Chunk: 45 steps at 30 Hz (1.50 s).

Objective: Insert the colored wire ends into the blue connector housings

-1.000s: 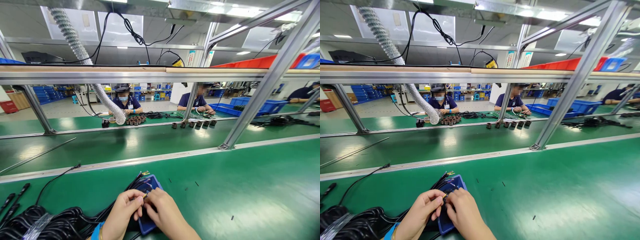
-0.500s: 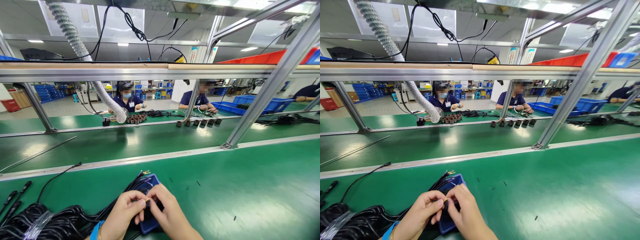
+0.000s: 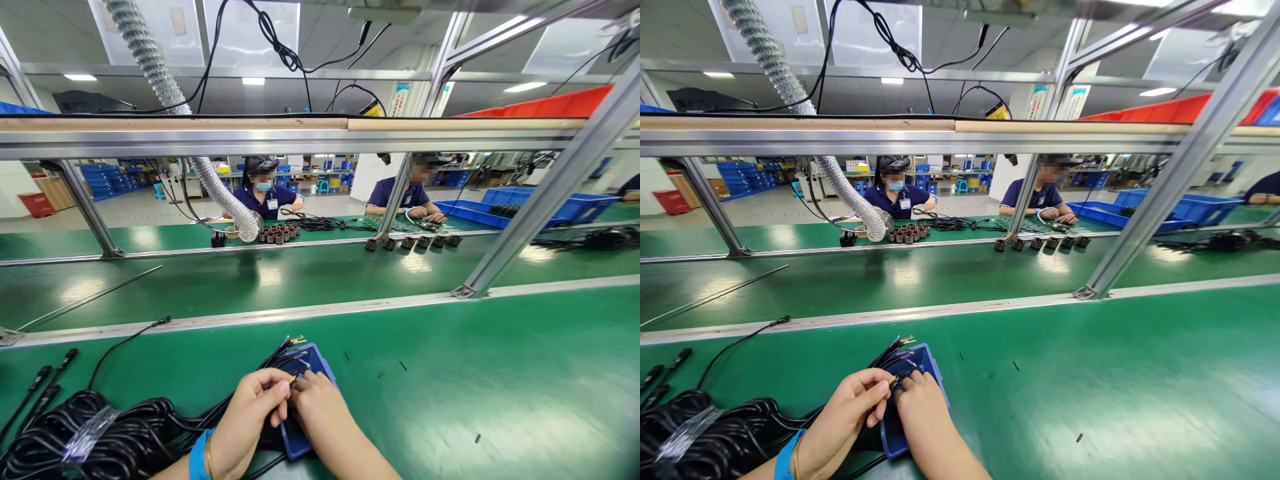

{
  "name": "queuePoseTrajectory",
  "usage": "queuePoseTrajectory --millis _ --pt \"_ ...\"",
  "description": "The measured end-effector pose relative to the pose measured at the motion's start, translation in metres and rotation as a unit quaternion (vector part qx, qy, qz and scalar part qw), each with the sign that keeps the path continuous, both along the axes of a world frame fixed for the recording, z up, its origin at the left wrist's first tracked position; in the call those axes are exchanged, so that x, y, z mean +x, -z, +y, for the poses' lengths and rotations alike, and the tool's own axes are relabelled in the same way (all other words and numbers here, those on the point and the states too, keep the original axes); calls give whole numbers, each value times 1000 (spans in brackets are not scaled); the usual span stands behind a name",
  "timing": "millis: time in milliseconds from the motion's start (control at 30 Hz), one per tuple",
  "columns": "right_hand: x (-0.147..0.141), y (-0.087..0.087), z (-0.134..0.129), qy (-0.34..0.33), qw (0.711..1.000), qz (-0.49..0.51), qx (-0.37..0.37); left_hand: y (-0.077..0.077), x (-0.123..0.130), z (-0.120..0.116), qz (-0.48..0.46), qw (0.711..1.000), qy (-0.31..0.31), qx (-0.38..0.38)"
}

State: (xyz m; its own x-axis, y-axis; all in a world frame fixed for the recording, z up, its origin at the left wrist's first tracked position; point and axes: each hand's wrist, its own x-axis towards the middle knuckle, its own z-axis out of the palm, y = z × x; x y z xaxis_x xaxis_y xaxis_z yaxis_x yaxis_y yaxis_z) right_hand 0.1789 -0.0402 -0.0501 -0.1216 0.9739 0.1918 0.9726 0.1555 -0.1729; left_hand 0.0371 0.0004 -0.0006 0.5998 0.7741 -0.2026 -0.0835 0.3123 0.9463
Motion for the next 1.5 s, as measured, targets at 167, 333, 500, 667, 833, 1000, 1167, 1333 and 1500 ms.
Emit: queuePoseTrajectory --millis 167,333,500,667,833,1000,1167,1333,1500 --pt "8 -10 -8 34 999 12 17 0 0 -2 0 1000 4 -6" --pt "24 -26 -22 21 975 210 68 -2 0 -2 4 1000 11 -6" --pt "30 -33 -27 11 916 360 177 2 1 -1 17 1000 18 -5" --pt "18 -35 -30 28 813 555 172 7 1 -2 28 999 33 5" --pt "11 -34 -30 14 812 547 204 9 0 -2 32 999 32 10" --pt "15 -36 -31 4 845 475 246 9 0 -1 34 999 37 14" --pt "15 -37 -31 -9 849 466 247 8 1 -2 37 998 43 17" --pt "14 -37 -31 -7 851 458 258 7 0 -2 33 998 47 23" --pt "12 -35 -30 -50 876 393 276 9 -1 -2 31 998 45 24"
